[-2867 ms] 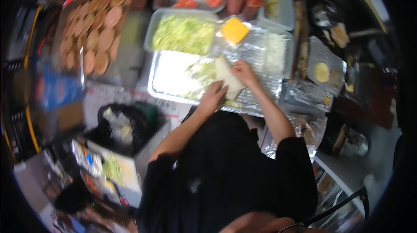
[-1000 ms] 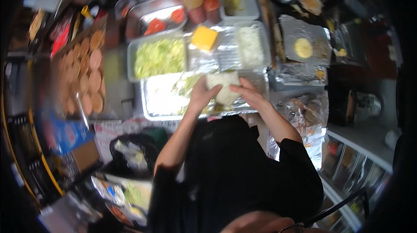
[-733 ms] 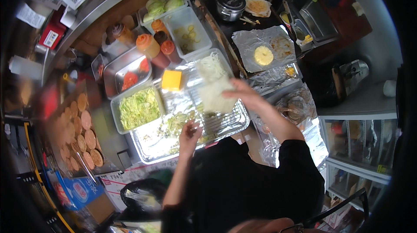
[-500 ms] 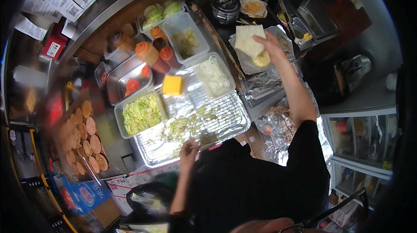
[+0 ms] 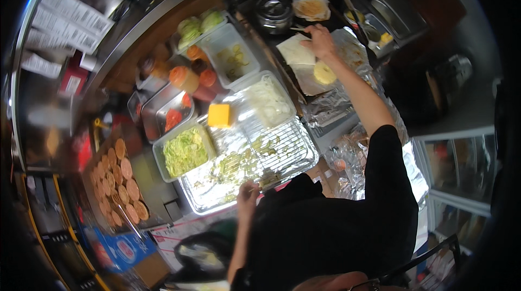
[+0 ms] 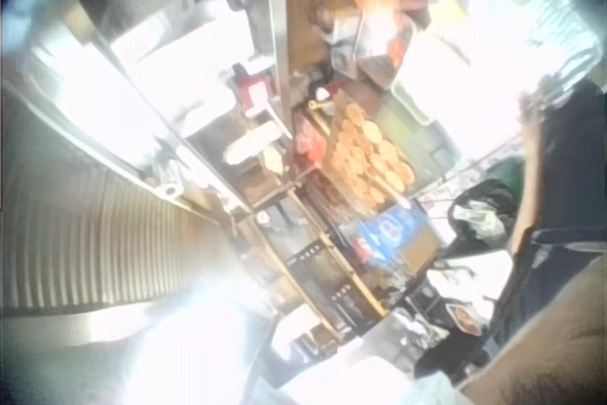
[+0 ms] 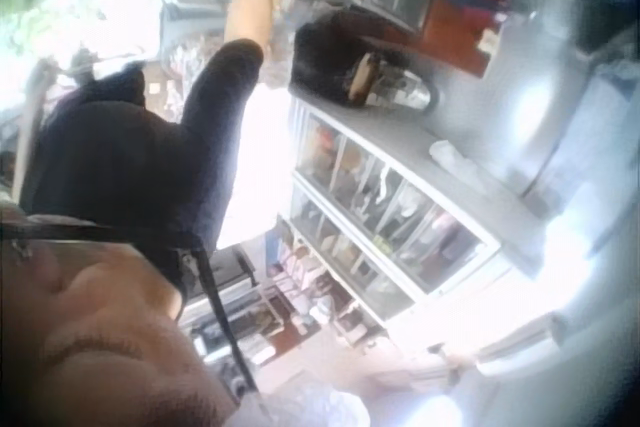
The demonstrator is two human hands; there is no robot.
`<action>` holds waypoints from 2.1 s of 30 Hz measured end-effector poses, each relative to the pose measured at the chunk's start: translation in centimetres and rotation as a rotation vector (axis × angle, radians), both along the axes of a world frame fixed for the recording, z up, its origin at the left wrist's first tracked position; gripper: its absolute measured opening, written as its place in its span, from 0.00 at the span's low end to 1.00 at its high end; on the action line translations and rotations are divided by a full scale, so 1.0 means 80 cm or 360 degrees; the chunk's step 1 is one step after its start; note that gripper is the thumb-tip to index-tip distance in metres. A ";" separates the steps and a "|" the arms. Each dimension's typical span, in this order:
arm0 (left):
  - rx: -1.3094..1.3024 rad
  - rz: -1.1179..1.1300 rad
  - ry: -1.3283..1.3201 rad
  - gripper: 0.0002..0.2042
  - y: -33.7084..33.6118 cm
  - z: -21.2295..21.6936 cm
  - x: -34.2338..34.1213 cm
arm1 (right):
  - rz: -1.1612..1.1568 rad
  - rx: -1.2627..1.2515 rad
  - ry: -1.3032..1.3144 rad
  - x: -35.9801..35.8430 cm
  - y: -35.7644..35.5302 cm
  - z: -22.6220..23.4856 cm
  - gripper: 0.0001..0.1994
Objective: The person assembles burritos by placing shredded lettuce and cooked meat patties onto tortillas, then rolling them up. The person uses tongs to handle the meat and places the finished burritos on a tray.
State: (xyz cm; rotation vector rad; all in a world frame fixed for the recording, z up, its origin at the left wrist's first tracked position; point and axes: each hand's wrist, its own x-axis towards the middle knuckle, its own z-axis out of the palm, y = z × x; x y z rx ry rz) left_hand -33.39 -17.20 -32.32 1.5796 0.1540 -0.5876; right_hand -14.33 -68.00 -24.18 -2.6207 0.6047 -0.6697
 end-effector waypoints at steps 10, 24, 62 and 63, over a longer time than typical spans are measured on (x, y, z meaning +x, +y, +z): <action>-0.0062 -0.0481 0.0147 0.09 -0.013 -0.001 0.031 | 0.0246 0.1090 -0.0647 -0.176 0.293 -0.015 0.05; -0.0117 -0.1313 0.0108 0.07 -0.048 0.018 0.042 | -0.0579 0.1276 -0.0229 -0.453 0.426 -0.113 0.07; 0.0280 -0.0245 -0.0226 0.09 0.064 -0.001 0.026 | 0.1040 0.0416 -0.0185 -0.012 0.284 0.197 0.16; 0.0286 -0.0150 -0.0198 0.09 0.071 0.000 0.021 | 0.1123 0.0429 -0.0280 0.024 0.294 0.210 0.16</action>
